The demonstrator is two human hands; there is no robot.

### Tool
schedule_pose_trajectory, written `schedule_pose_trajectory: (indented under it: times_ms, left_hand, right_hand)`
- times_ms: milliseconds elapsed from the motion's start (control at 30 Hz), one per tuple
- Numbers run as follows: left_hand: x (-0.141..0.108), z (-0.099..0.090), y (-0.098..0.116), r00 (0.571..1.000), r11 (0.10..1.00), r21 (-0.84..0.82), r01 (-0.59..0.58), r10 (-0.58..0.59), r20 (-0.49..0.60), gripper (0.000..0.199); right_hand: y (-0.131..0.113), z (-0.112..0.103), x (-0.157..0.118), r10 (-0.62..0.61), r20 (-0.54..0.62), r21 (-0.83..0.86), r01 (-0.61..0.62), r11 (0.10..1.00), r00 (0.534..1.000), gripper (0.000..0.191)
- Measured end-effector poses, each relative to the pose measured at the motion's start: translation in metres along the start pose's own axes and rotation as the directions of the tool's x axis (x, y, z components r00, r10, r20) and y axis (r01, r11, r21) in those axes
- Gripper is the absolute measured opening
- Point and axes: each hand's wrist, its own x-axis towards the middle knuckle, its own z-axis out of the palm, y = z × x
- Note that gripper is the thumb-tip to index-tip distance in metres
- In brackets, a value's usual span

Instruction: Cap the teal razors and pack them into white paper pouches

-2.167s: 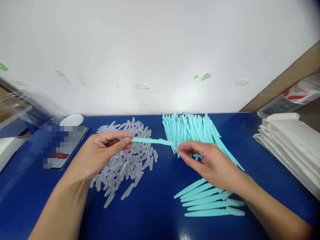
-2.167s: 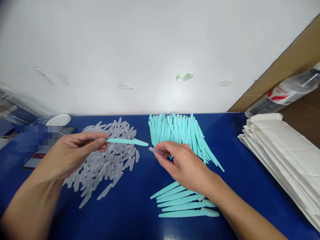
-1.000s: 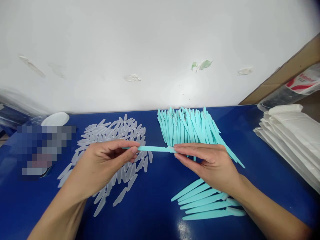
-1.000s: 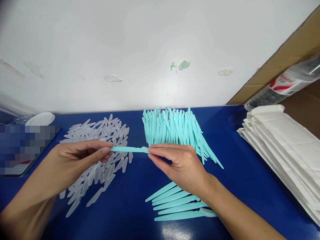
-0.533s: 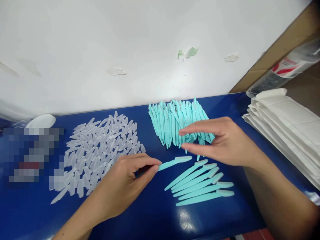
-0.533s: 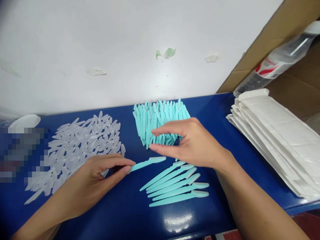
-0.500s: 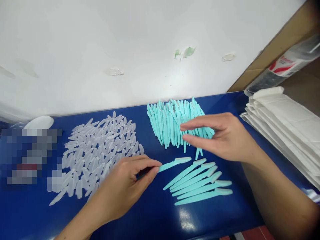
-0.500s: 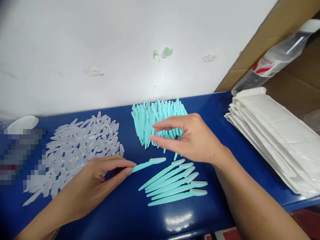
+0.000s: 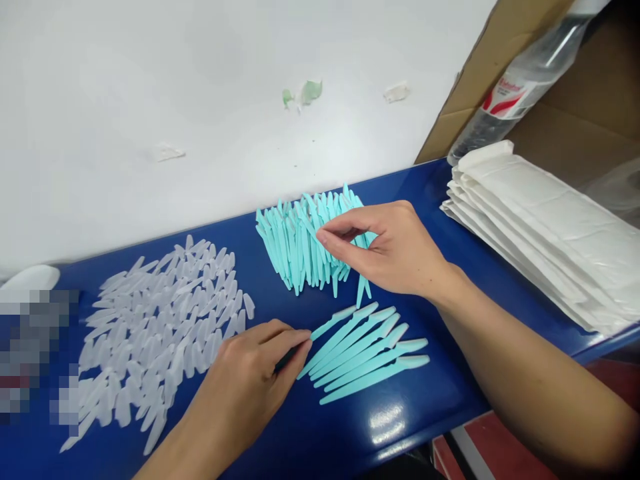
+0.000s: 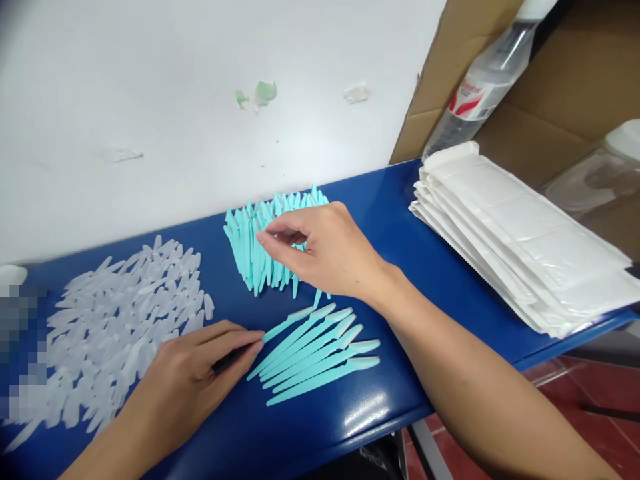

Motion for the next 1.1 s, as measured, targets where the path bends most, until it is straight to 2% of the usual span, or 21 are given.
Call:
schedule_pose_trajectory:
  times_ms: [133,333,633,767,867,967,1100]
  left_hand:
    - [0.001,0.004,0.000,1.000,0.998,0.053,-0.014,0.014,0.005,0.017]
    - [0.004,0.010,0.001,0.994,0.992,0.065,-0.111,0.110,0.030,0.021]
    - [0.007,0.011,0.010,0.986,0.985,0.058,-0.165,0.163,0.044,0.026]
    - [0.006,0.009,0.012,0.988,0.989,0.044,-0.144,0.141,0.058,0.024]
    - [0.002,0.002,0.013,0.993,0.992,0.047,-0.118,0.117,0.023,0.023]
    - [-0.008,-0.011,0.011,0.999,0.997,0.059,-0.041,0.042,-0.029,0.021]
    - [-0.034,-0.028,0.003,0.989,0.991,0.081,0.106,-0.097,-0.111,0.013]
  right_hand:
    - [0.000,-0.001,0.000,0.004,-0.001,-0.014,-0.004,1.000,1.000,0.025]
    - [0.001,-0.001,-0.001,-0.012,-0.001,-0.016,0.012,1.000,1.000,0.021]
    - [0.000,0.000,-0.001,-0.010,0.022,-0.014,0.010,1.000,1.000,0.023]
    - [-0.001,0.000,-0.001,0.020,0.048,-0.026,-0.019,0.999,0.999,0.023]
    - [-0.001,0.002,-0.002,0.012,0.053,-0.037,-0.010,0.999,0.999,0.024]
    - [-0.001,0.004,-0.002,0.005,0.049,-0.033,-0.003,0.999,0.999,0.023]
    - [0.000,0.005,-0.001,0.022,0.055,-0.040,-0.020,0.999,0.998,0.024]
